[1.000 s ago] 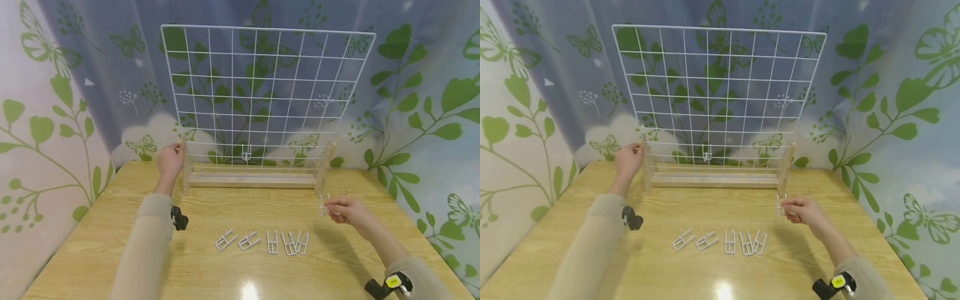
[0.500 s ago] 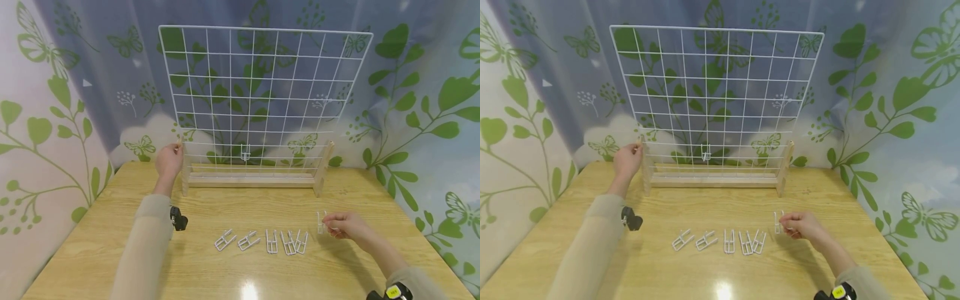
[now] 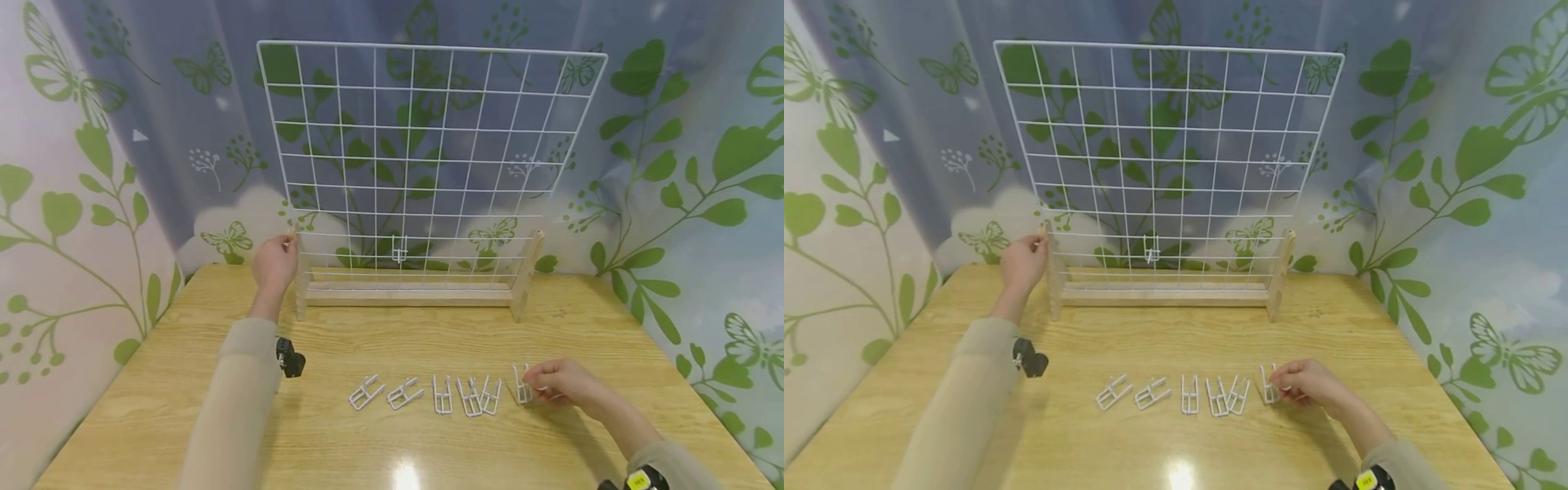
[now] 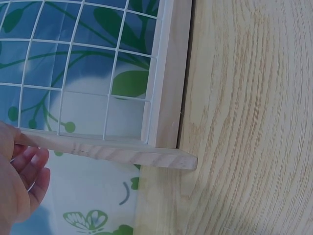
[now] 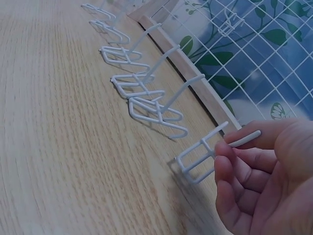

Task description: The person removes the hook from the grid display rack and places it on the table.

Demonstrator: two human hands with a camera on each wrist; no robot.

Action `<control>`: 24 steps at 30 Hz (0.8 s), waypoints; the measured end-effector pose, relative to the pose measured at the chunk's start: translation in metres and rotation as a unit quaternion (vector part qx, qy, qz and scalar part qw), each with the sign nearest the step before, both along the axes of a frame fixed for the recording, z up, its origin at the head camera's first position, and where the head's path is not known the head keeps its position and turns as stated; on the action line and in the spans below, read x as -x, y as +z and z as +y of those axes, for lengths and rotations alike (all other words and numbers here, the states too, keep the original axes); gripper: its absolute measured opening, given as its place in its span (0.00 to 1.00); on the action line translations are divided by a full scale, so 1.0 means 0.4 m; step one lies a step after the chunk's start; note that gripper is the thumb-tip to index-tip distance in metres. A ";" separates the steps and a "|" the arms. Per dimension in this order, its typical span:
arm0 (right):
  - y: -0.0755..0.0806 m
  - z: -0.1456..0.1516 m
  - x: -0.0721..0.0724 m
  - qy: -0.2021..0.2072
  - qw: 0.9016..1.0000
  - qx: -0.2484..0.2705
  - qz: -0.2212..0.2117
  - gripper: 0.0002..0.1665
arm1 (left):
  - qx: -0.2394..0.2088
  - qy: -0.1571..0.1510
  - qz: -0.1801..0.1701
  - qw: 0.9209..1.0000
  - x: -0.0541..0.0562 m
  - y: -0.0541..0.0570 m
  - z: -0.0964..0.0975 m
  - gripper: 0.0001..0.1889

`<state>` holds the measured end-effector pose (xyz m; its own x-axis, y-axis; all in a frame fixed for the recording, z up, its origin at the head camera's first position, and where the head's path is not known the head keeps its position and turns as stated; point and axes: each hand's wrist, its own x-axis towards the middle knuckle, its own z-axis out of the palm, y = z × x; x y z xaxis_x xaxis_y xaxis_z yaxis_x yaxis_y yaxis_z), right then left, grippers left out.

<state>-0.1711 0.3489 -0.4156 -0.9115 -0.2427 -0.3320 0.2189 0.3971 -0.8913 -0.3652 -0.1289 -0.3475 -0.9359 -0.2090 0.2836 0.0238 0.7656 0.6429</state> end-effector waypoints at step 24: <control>-0.022 -0.001 0.008 -0.029 0.999 0.000 -0.022 0.19 | 0.000 0.000 0.002 1.000 0.000 -0.001 0.000 0.19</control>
